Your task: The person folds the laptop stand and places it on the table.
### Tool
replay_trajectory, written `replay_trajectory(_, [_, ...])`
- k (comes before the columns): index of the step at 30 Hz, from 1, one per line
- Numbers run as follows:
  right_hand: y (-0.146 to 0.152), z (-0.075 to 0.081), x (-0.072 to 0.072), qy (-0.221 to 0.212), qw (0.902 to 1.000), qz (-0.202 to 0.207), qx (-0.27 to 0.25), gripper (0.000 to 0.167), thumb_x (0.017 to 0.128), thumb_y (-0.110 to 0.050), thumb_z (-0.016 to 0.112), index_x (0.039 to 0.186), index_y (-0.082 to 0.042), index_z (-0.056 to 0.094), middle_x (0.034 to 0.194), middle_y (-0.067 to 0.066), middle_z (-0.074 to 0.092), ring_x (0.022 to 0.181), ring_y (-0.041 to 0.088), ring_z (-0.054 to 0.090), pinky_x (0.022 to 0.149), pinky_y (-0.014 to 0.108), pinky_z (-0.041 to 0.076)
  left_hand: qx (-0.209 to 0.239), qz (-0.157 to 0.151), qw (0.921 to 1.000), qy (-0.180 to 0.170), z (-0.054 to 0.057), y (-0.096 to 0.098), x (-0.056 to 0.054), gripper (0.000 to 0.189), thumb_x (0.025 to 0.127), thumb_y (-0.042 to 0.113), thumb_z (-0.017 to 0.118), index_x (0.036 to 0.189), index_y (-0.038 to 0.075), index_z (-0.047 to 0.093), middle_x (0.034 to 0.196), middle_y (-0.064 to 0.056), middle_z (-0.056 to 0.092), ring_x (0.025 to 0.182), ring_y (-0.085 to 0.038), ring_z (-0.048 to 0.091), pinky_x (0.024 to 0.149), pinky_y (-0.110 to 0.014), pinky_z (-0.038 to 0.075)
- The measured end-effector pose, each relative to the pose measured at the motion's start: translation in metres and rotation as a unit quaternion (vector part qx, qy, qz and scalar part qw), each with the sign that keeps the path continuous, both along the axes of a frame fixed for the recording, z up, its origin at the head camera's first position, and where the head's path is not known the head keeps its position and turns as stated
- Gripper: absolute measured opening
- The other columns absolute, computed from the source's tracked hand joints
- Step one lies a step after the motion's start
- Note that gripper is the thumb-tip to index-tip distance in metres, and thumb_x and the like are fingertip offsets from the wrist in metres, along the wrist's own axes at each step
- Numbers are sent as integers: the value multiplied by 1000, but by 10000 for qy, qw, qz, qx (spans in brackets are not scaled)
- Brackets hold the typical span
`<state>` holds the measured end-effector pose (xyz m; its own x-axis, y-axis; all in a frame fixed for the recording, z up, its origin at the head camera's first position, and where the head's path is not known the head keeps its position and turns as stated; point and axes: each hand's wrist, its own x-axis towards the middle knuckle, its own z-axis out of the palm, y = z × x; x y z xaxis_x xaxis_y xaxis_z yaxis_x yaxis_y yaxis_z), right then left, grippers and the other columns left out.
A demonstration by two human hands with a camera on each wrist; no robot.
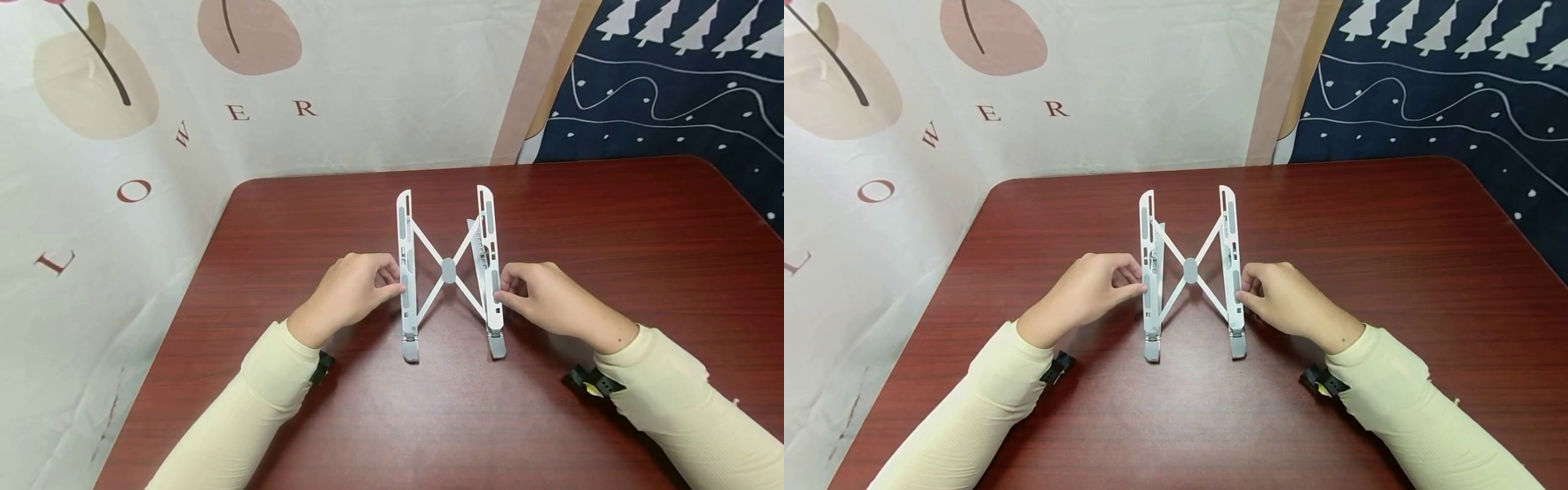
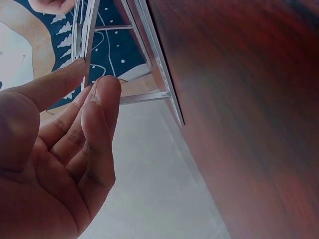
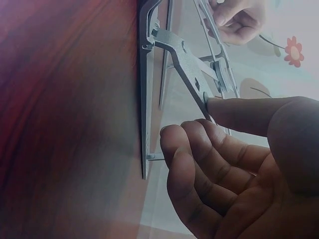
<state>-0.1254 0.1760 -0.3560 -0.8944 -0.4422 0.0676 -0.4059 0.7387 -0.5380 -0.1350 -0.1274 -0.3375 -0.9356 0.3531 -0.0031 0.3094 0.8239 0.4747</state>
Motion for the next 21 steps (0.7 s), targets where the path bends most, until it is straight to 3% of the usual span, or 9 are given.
replay_trajectory(11, [-1, -2, 0, 43, 10000, 11, -15, 16, 88, -11, 72, 78, -14, 60, 66, -6, 60, 61, 6, 53, 59, 23, 44, 20, -42, 10000, 32, -2, 3, 2, 14, 87, 30, 77, 90, 20, 68, 85, 10, 75, 68, -2, 62, 76, -33, 49])
replay_trajectory(21, [-3, -3, 1, 104, 9999, 22, -31, 16, 88, -11, 72, 78, -14, 60, 66, -7, 60, 61, 6, 53, 59, 23, 44, 68, -111, 9998, 137, -4, 4, 2, 14, 86, 30, 78, 90, 20, 68, 85, 10, 74, 61, -3, 57, 70, -30, 47])
